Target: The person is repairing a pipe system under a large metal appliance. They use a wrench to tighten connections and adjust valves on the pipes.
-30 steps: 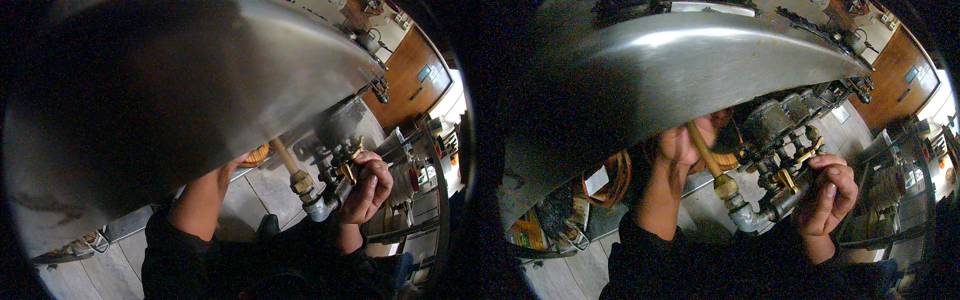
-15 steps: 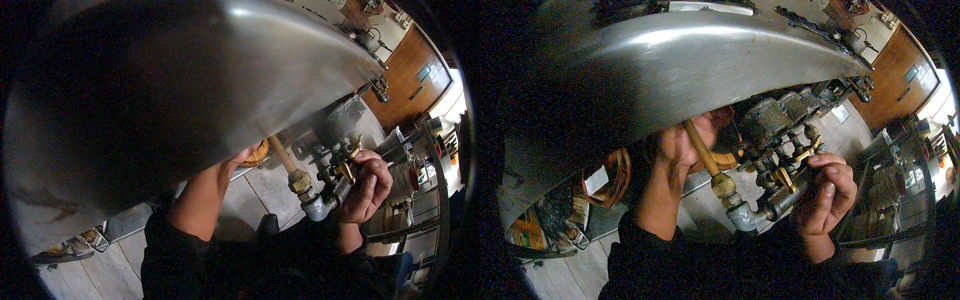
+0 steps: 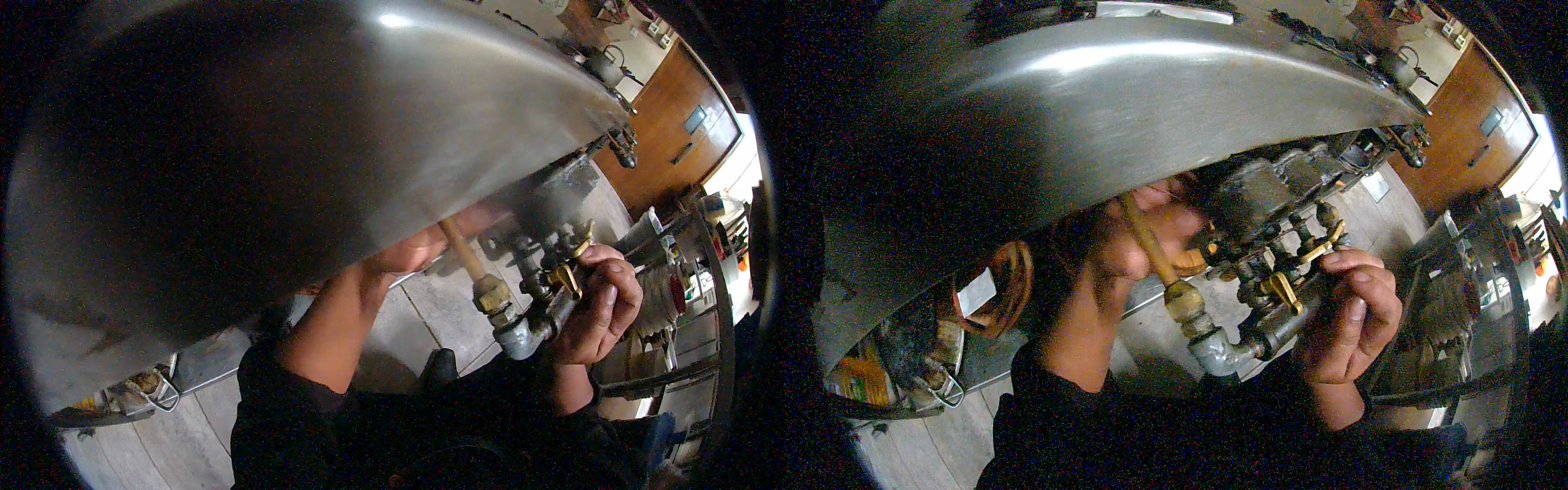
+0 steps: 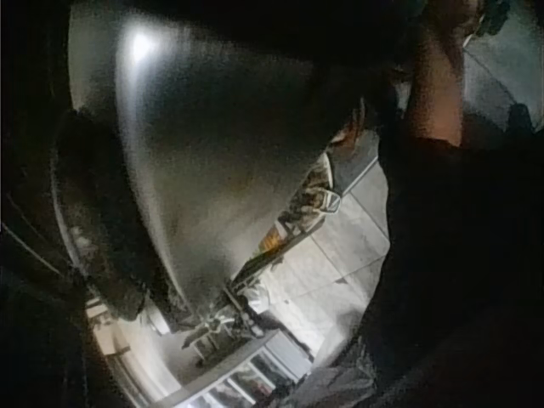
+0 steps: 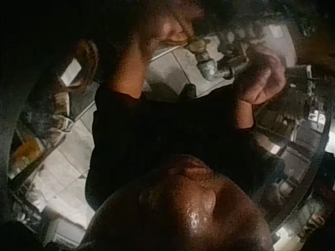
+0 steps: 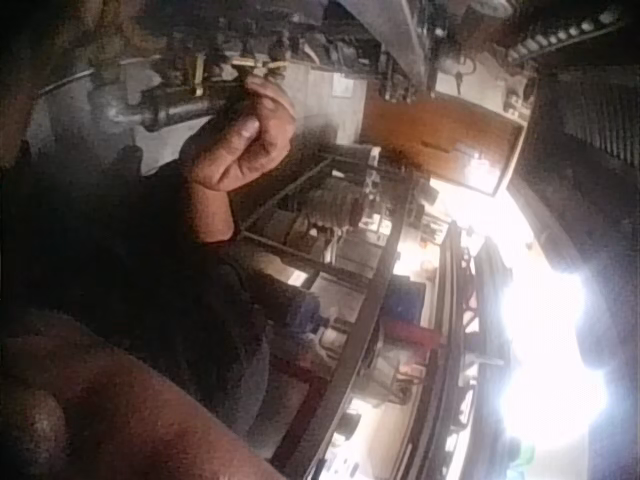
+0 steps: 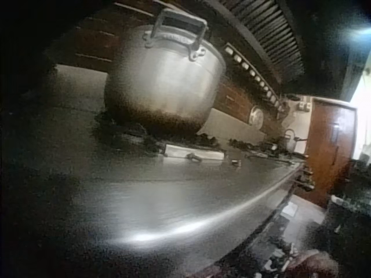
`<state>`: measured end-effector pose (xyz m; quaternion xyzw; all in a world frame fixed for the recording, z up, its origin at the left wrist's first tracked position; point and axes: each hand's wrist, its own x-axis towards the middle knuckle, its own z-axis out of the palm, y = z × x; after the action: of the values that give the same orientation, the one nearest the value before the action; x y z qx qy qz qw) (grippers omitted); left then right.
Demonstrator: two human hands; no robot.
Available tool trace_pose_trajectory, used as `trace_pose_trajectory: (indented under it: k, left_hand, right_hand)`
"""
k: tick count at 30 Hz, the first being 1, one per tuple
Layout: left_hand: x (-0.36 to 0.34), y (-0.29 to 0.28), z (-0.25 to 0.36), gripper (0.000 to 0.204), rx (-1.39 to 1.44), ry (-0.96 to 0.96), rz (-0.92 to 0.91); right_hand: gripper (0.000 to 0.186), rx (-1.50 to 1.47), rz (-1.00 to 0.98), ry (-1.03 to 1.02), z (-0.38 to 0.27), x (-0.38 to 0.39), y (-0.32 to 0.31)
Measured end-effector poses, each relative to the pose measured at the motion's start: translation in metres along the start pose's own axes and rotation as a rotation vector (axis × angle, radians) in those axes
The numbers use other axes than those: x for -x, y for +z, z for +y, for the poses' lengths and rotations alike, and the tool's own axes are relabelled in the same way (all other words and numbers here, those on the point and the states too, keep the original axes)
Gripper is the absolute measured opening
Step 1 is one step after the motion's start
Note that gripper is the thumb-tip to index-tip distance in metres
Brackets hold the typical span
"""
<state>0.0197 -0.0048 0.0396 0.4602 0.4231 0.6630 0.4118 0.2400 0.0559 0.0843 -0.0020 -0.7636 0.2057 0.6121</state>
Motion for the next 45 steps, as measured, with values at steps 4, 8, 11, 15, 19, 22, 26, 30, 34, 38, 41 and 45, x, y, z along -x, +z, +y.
trace_pose_trajectory:
  k: [4, 8, 11, 15, 19, 22, 26, 30, 34, 38, 41, 45]
  left_hand:
    - [-0.002, 0.022, 0.008, 0.063, 0.425, 0.225, -0.301]
    - [-0.002, 0.009, -0.009, 0.050, 0.550, 0.124, -0.262]
    - [-0.010, -0.002, -0.016, 0.041, 0.480, 0.378, -0.274]
    - [0.000, 0.004, -0.006, 0.035, 0.071, 0.473, -0.047]
    - [-0.001, 0.007, -0.009, 0.031, -0.088, 0.482, 0.011]
    - [-0.003, 0.007, -0.013, 0.029, -0.150, 0.490, 0.035]
    - [-0.004, 0.007, -0.017, 0.025, -0.206, 0.497, 0.058]
    - [-0.005, 0.008, -0.018, 0.024, -0.295, 0.539, 0.068]
    - [0.001, 0.002, -0.019, 0.026, 0.480, 0.250, -0.103]
    - [0.003, 0.009, -0.003, 0.027, 0.033, 0.307, -0.039]
    - [0.001, 0.011, -0.009, 0.028, 0.098, 0.260, -0.067]
    - [0.003, 0.015, 0.001, 0.030, 0.136, 0.216, -0.119]
  right_hand:
    - [0.021, -0.081, 0.011, -0.012, -0.001, 0.001, 0.005]
    - [0.023, -0.028, 0.047, 0.008, -0.004, 0.003, 0.003]
    - [0.023, -0.058, 0.028, -0.003, 0.000, 0.003, 0.000]
    - [0.024, -0.054, 0.036, 0.007, -0.001, 0.004, 0.002]
    - [0.025, -0.080, -0.013, -0.022, 0.003, 0.005, -0.004]
    - [0.025, -0.057, -0.023, -0.003, 0.000, 0.004, -0.003]
    - [0.024, -0.099, -0.002, 0.031, -0.002, 0.004, 0.000]
    - [0.023, -0.079, -0.041, 0.009, -0.002, 0.002, -0.003]
    - [0.023, -0.059, -0.036, -0.012, -0.002, 0.001, -0.002]
    - [0.023, -0.032, -0.039, -0.005, -0.001, 0.002, -0.004]
    - [0.023, -0.077, -0.014, -0.005, -0.001, 0.002, 0.000]
    - [0.023, -0.040, -0.008, -0.005, -0.002, 0.002, -0.001]
